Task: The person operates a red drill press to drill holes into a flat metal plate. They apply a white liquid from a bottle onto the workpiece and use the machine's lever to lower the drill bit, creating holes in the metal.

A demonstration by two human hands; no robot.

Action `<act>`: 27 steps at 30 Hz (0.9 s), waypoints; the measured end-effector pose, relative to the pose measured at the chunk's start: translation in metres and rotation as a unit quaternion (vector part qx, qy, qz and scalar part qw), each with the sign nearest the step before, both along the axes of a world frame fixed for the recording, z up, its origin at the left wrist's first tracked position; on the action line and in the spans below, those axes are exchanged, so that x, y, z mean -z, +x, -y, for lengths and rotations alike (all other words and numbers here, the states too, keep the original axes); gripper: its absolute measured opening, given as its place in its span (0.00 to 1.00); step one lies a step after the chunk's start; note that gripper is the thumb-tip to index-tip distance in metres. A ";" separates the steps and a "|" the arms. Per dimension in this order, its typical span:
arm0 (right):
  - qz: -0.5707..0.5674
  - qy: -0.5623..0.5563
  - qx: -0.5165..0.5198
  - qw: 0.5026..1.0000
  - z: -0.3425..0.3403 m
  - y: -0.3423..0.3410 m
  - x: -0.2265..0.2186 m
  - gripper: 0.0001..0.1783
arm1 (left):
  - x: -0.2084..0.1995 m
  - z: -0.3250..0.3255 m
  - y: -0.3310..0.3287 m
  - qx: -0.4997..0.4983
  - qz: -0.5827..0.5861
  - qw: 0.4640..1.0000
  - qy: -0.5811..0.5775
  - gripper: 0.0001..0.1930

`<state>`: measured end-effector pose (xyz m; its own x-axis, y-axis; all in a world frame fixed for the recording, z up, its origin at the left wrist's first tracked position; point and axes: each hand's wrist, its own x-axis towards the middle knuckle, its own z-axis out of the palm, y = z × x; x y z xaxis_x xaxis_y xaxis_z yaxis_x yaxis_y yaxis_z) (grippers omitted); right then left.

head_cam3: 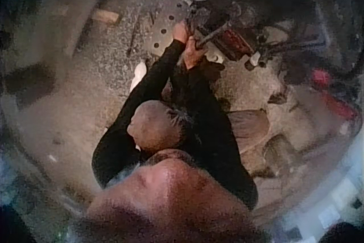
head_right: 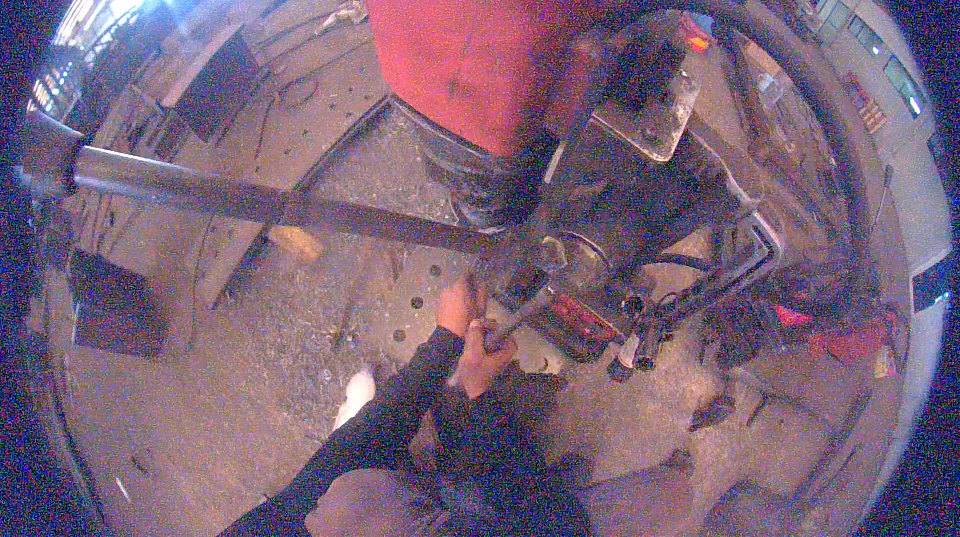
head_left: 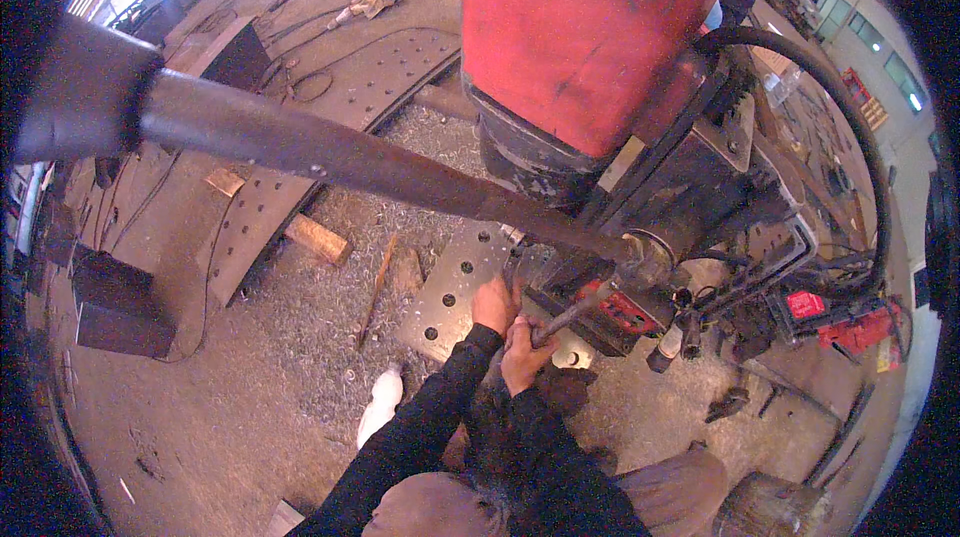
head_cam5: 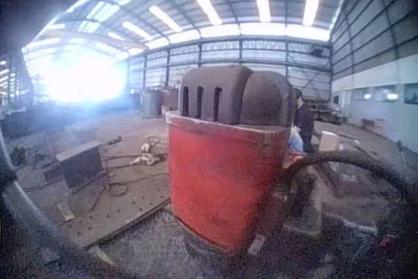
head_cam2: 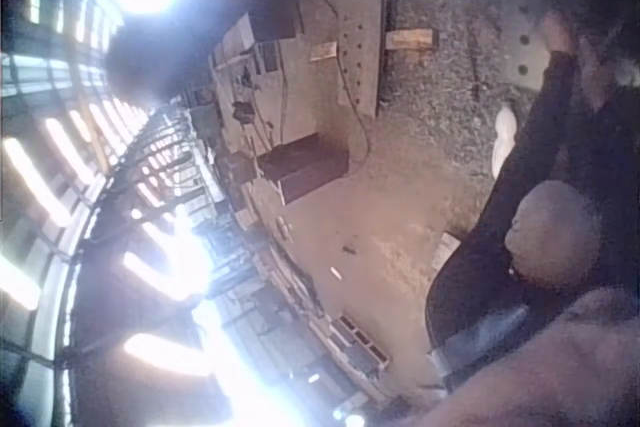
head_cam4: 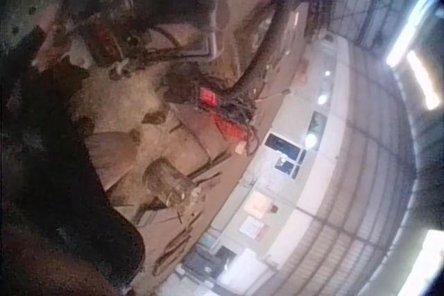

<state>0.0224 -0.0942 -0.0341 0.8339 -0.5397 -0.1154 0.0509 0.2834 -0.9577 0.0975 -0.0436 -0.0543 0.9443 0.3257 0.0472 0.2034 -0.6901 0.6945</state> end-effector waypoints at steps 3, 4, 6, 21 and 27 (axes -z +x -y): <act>0.004 0.031 0.024 0.999 -0.004 0.001 -0.004 0.10 | -0.004 -0.002 0.005 -0.005 -0.032 0.999 0.022 0.20; -0.005 0.025 0.012 1.000 -0.002 0.001 0.001 0.10 | -0.005 -0.002 0.008 -0.002 -0.040 0.999 0.031 0.19; -0.008 0.011 -0.008 1.000 0.000 0.001 0.002 0.11 | -0.008 -0.001 0.012 0.003 -0.053 0.998 0.036 0.19; -0.010 0.008 0.002 1.000 0.004 -0.001 0.007 0.15 | -0.021 0.001 0.005 -0.018 0.013 1.000 0.015 0.18; -0.035 0.059 -0.006 0.998 -0.005 -0.003 -0.001 0.19 | -0.032 -0.012 -0.010 -0.025 0.043 0.998 -0.024 0.17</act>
<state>0.0190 -0.0896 -0.0331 0.8282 -0.5083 -0.2359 -0.0200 0.3939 -0.9189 0.0871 -0.0317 -0.0225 0.9203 0.3753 0.1099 0.1747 -0.6461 0.7430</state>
